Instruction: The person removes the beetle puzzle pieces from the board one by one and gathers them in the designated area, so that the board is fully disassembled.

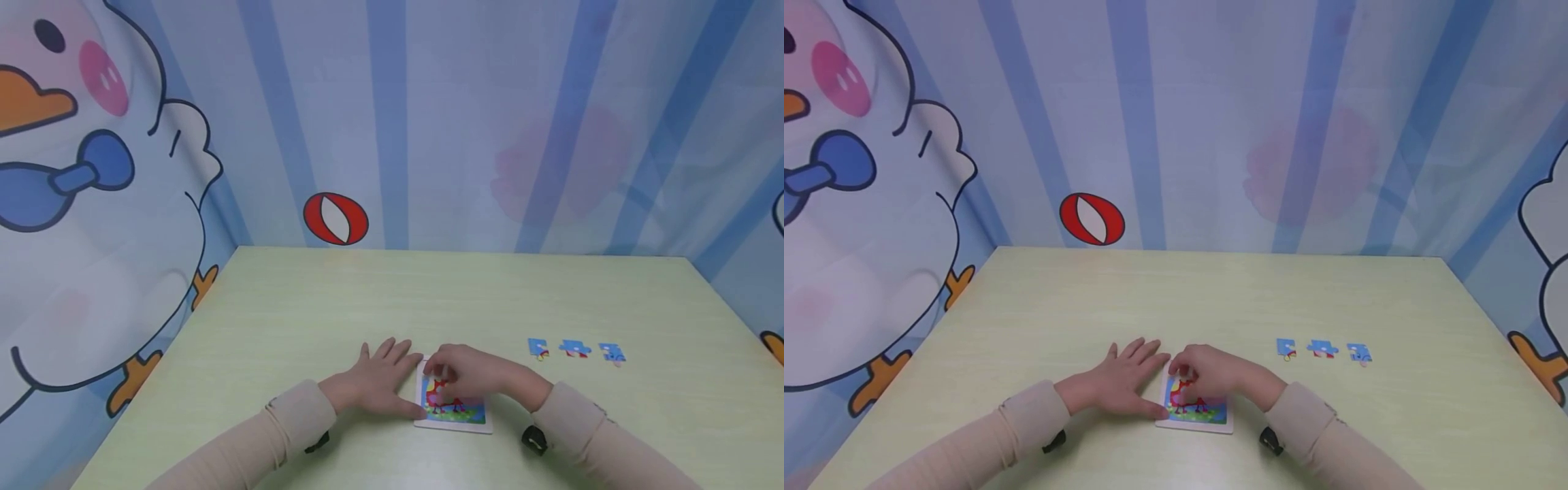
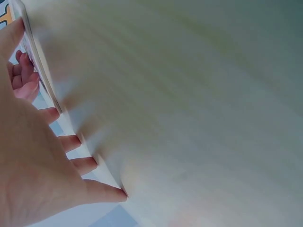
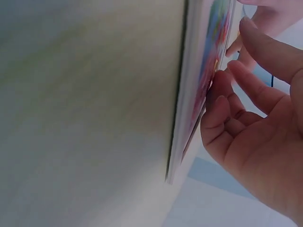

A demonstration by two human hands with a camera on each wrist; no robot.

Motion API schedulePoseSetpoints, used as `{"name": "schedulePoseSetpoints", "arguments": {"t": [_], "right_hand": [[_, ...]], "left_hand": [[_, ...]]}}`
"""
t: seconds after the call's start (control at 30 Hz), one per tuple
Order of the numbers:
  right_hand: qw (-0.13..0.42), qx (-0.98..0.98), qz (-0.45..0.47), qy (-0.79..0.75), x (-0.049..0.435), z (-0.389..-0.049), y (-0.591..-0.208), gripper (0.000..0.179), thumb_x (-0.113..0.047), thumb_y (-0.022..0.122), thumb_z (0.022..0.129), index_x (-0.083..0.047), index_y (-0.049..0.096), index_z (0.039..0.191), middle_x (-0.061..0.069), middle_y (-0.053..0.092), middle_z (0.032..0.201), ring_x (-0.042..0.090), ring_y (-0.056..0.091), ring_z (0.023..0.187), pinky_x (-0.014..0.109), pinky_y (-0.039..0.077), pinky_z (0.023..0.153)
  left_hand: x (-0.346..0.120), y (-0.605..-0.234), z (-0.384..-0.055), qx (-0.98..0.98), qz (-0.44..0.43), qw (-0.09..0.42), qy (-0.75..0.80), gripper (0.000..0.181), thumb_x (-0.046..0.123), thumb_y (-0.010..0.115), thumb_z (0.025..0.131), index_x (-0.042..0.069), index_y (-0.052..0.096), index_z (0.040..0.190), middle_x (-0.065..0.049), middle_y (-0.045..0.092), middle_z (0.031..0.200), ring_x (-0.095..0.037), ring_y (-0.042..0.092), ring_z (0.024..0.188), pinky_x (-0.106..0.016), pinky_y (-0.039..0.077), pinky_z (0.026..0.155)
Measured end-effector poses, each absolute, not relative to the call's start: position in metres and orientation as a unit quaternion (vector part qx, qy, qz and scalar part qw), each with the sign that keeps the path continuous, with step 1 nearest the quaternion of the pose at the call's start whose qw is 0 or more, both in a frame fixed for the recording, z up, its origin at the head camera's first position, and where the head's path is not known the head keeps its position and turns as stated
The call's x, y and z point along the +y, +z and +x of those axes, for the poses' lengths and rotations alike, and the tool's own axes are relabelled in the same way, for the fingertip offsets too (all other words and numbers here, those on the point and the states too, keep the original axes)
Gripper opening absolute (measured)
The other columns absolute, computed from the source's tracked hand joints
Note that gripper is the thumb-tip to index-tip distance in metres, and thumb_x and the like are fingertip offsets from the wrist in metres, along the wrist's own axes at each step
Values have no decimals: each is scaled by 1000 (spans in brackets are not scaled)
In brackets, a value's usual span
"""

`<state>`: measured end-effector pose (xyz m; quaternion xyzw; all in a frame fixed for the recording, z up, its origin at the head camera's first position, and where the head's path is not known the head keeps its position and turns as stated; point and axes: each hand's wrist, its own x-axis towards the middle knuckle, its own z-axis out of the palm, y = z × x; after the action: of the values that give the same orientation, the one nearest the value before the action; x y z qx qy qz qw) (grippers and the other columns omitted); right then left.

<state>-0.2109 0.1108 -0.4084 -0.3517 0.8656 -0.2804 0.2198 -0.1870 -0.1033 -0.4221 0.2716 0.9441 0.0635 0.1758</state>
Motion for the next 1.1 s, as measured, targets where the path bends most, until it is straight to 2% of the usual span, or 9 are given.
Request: {"name": "schedulePoseSetpoints", "arguments": {"t": [0.3, 0.87, 1.1], "right_hand": [[211, 881, -339, -252, 104, -208, -410, 29, -14, 76, 82, -8, 66, 109, -3, 54, 91, 13, 50, 79, 26, 46, 72], [201, 892, -334, -229, 99, -205, -411, 33, -10, 76, 81, -5, 65, 112, -3, 53, 86, 13, 47, 78, 27, 44, 71], [200, 892, -334, -231, 99, -205, -411, 30, -11, 77, 81, -10, 64, 109, -2, 51, 87, 13, 47, 78, 27, 44, 70]], "left_hand": [[-103, -421, -187, 945, 271, 173, 64, 95, 74, 51, 82, 18, 24, 154, -10, 14, 161, -37, 9, 147, -72, 12, 107], [-102, -421, -186, 945, 267, 176, 64, 95, 73, 52, 81, 18, 25, 153, -9, 13, 161, -36, 8, 147, -71, 11, 108], [-102, -421, -186, 945, 268, 176, 68, 94, 73, 53, 82, 18, 26, 153, -9, 14, 161, -37, 9, 147, -72, 11, 107]]}}
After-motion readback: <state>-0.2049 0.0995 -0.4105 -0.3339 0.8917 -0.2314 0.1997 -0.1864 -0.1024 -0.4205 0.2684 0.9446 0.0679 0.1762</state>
